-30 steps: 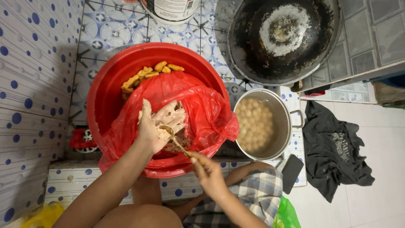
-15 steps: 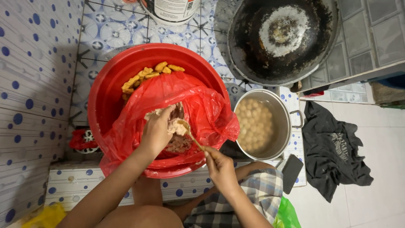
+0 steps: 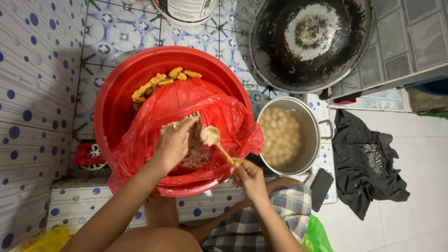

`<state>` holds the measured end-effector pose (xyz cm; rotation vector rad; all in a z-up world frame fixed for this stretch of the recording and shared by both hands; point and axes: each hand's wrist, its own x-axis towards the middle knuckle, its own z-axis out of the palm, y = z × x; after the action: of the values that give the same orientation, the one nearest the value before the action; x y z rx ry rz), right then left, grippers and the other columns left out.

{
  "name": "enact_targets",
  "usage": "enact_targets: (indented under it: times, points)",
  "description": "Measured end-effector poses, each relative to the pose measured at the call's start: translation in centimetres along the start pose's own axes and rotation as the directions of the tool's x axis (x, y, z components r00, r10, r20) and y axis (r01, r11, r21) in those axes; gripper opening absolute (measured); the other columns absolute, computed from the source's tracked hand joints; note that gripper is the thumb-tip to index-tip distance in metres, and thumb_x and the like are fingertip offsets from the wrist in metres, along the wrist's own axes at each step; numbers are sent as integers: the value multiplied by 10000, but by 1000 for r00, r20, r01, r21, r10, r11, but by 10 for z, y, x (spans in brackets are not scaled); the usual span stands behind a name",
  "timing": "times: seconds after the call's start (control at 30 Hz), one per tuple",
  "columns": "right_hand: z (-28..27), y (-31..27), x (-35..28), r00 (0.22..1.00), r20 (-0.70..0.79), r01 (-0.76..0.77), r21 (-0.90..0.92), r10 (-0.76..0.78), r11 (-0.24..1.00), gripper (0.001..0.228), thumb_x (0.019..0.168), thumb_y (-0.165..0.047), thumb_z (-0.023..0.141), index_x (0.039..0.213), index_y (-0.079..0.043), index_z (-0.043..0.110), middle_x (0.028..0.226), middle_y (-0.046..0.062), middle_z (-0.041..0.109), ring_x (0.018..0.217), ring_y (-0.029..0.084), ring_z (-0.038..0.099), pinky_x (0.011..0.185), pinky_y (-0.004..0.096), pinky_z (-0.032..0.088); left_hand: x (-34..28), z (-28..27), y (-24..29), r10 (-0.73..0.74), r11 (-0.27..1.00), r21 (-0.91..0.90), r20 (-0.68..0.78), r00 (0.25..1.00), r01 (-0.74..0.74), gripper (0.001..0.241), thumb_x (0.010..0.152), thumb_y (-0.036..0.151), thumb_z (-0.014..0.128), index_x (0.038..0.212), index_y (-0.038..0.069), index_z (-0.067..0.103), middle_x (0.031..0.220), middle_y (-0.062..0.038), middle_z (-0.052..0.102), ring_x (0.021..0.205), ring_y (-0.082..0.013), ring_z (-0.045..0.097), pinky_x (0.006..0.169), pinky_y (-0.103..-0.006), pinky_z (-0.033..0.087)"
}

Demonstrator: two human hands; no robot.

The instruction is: Forming meatballs by scooping meat mixture with a spoon and dropping them into a pot of simmering water.

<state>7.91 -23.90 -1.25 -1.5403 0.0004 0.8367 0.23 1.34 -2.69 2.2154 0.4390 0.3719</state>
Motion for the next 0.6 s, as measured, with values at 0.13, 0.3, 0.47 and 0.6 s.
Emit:
enact_targets:
  times: [0.13, 0.3, 0.47, 0.6]
  points:
    - [7, 5, 12, 984, -94, 140, -129, -152, 982, 285, 997, -22, 556, 1181, 153, 685, 524, 99, 471, 416, 151, 467, 427, 300, 476, -6, 9, 19, 71, 993, 86, 160, 985, -85, 685, 831, -67, 606, 1427, 265, 556, 1240, -283, 459, 1148, -472, 493, 968, -535, 483]
    - [19, 4, 12, 983, -96, 144, -138, -157, 980, 292, 994, -10, 542, 1195, 158, 672, 542, 86, 481, 427, 117, 443, 440, 293, 492, -13, -6, 58, 9, 961, 256, 352, 936, -105, 682, 865, -37, 615, 1451, 289, 491, 981, -263, 558, 904, -489, 646, 706, -565, 577]
    - [21, 4, 13, 985, -85, 136, -130, -148, 982, 291, 996, -11, 537, 1189, 144, 691, 543, 87, 488, 422, 125, 428, 446, 312, 505, -24, 24, 13, -99, 937, 348, 353, 930, -32, 639, 919, -42, 529, 1435, 334, 498, 1090, -301, 539, 1046, -466, 627, 819, -654, 555]
    - [15, 3, 11, 981, -96, 150, -157, -166, 976, 285, 994, -13, 547, 1184, 139, 696, 541, 100, 498, 423, 141, 450, 438, 311, 500, 2, -20, 59, -567, 783, -6, 406, 717, 622, 896, 963, 599, 366, 1645, 307, -137, 1589, -309, 213, 1416, -539, 306, 1196, -723, 144]
